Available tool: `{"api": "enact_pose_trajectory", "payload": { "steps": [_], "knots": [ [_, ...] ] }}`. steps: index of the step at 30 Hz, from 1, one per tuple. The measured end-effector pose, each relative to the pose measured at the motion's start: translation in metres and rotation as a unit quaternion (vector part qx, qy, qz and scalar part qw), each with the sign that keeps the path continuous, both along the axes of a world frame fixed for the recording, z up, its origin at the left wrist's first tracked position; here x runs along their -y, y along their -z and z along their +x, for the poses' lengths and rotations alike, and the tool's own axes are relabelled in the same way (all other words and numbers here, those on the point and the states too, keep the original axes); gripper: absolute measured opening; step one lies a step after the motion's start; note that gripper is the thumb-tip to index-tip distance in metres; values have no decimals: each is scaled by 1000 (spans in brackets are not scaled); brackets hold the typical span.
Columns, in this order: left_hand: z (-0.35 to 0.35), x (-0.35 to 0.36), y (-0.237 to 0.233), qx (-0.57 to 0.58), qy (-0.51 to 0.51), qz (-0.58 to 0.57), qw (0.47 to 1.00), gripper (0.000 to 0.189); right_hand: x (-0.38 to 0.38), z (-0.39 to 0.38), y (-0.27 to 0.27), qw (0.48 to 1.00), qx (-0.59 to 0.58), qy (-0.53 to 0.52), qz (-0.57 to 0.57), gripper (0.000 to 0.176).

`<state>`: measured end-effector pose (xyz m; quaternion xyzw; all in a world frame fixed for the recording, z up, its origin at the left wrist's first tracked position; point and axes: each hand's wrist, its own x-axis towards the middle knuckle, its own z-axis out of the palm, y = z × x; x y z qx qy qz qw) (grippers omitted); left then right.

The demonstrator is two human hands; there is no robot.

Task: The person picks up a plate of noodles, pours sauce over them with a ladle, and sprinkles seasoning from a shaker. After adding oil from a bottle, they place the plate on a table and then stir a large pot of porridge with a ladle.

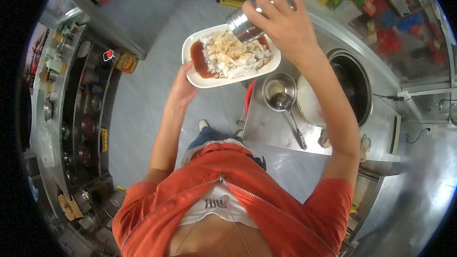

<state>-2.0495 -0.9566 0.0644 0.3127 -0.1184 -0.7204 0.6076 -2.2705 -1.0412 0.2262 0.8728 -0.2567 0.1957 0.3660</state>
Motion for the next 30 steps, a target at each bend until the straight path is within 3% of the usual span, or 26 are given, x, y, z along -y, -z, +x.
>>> {"api": "enact_pose_trajectory", "payload": {
  "steps": [2,5,9,12,14,17,20,23,24,27,30],
  "knots": [
    [1,-1,-1,2,-1,1,1000,32,-2,-5,2,997,-75,-13,-27,40],
    [0,-1,-1,7,-6,-8,1000,32,-9,-18,-8,999,-6,31,-27,37],
    [0,1,-4,-10,6,-16,1000,32,-8,-20,2,998,-60,0,-7,38],
    [-3,-2,-7,-9,-10,3,1000,33,-14,-11,-4,999,2,23,-28,36],
    [-1,-1,-8,-6,7,-7,1000,32,-16,-1,-4,995,-87,-33,-35,33],
    [-3,-2,-8,3,-2,-12,1000,32,-17,7,-12,997,-8,-39,-63,29],
    [-5,-2,-10,3,4,-21,1000,31,-18,15,-5,994,-70,-67,-46,34],
    [-8,-3,-15,5,-4,-20,1000,29,-20,23,-11,993,-24,-75,-85,29],
    [-8,-5,-16,8,-4,-20,1000,29,-19,22,-11,989,-78,-97,-79,33],
    [-13,-2,-22,6,-19,-7,1000,28,-15,4,-27,995,-31,-43,-86,37],
    [-13,-9,-25,21,-17,-17,999,28,-10,-16,-18,995,-47,-61,-56,37]
  ]
}}
